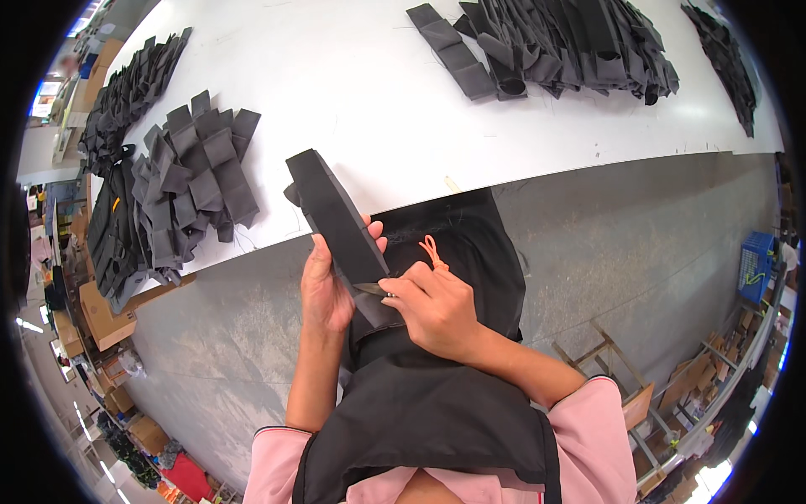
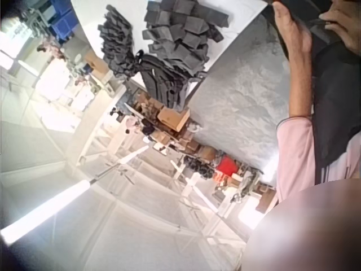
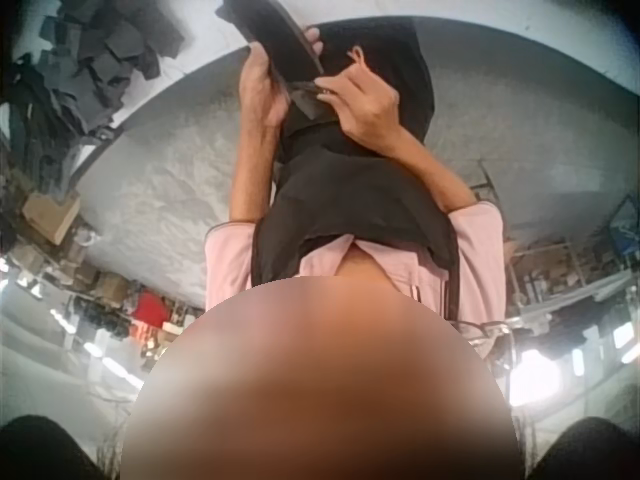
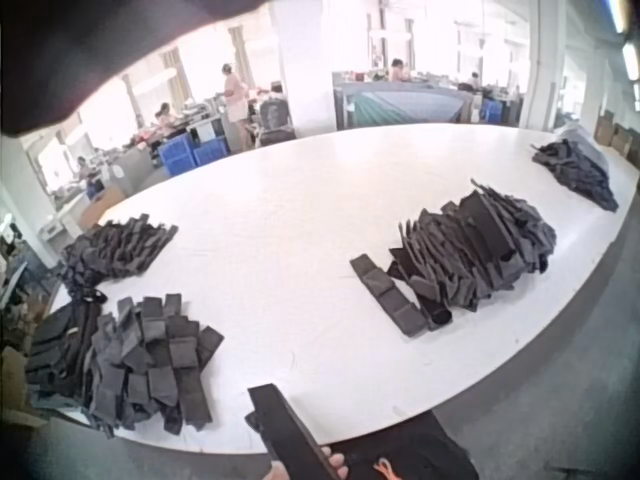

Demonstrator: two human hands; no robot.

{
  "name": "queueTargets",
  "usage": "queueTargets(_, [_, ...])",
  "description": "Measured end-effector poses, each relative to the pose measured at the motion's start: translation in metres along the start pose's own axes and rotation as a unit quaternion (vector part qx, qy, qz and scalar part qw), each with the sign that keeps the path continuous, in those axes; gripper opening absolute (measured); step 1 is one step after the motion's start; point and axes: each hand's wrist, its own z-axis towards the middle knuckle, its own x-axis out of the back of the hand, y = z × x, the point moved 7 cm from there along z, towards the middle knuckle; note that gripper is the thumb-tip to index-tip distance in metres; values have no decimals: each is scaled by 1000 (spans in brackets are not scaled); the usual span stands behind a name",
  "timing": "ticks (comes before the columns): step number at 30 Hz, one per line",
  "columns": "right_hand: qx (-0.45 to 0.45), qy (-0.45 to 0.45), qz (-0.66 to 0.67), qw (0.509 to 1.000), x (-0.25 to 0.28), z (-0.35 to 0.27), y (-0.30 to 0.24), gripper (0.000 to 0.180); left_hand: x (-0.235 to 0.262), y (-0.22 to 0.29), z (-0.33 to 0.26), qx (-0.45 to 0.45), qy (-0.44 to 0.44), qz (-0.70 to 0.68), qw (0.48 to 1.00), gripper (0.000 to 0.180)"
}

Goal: Trim and inspect black fabric straps using small hand shears or snips.

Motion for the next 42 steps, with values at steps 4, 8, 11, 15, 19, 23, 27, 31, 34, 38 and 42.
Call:
queueTargets(4, [5, 5, 21, 1000, 5, 4, -4, 28, -1, 0, 0, 3, 2, 1, 1000, 47])
queueTargets(8, [9, -22, 6, 1000, 0, 5, -2, 27, -4, 1, 0, 6, -11, 3, 1000, 46])
queueTargets(11, [17, 19, 39, 999, 10, 7, -2, 26, -10, 6, -2, -1, -31, 46, 998, 48])
queueTargets(15, [-34, -26, 44, 998, 9, 14, 11, 25, -8, 6, -3, -9, -38, 38, 999, 43])
queueTargets(19, [-53, -23, 31, 998, 9, 29, 13, 26, -5, 6, -4, -2, -28, 52, 998, 41])
queueTargets(23, [-30, -35, 28, 999, -3, 32, 16, 28, -4, 6, -5, 4, -31, 40, 999, 41])
queueTargets(27, [-18, -20, 21, 999, -7, 35, 12, 28, -1, 6, -6, 9, -24, 24, 999, 42])
queueTargets(31, [12, -26, -2, 1000, -10, 38, 6, 29, 0, 4, -7, 20, -32, -10, 999, 42])
queueTargets(34, [42, -18, -30, 999, -11, 36, 4, 28, 1, 2, -8, 34, -22, -28, 999, 43])
queueTargets(38, [56, 7, -41, 998, -5, 29, 0, 26, 6, -2, -8, 45, -14, -42, 998, 42])
queueTargets(42, [45, 23, 3, 999, -3, 28, 10, 27, 7, -2, -6, 31, 16, 7, 999, 39])
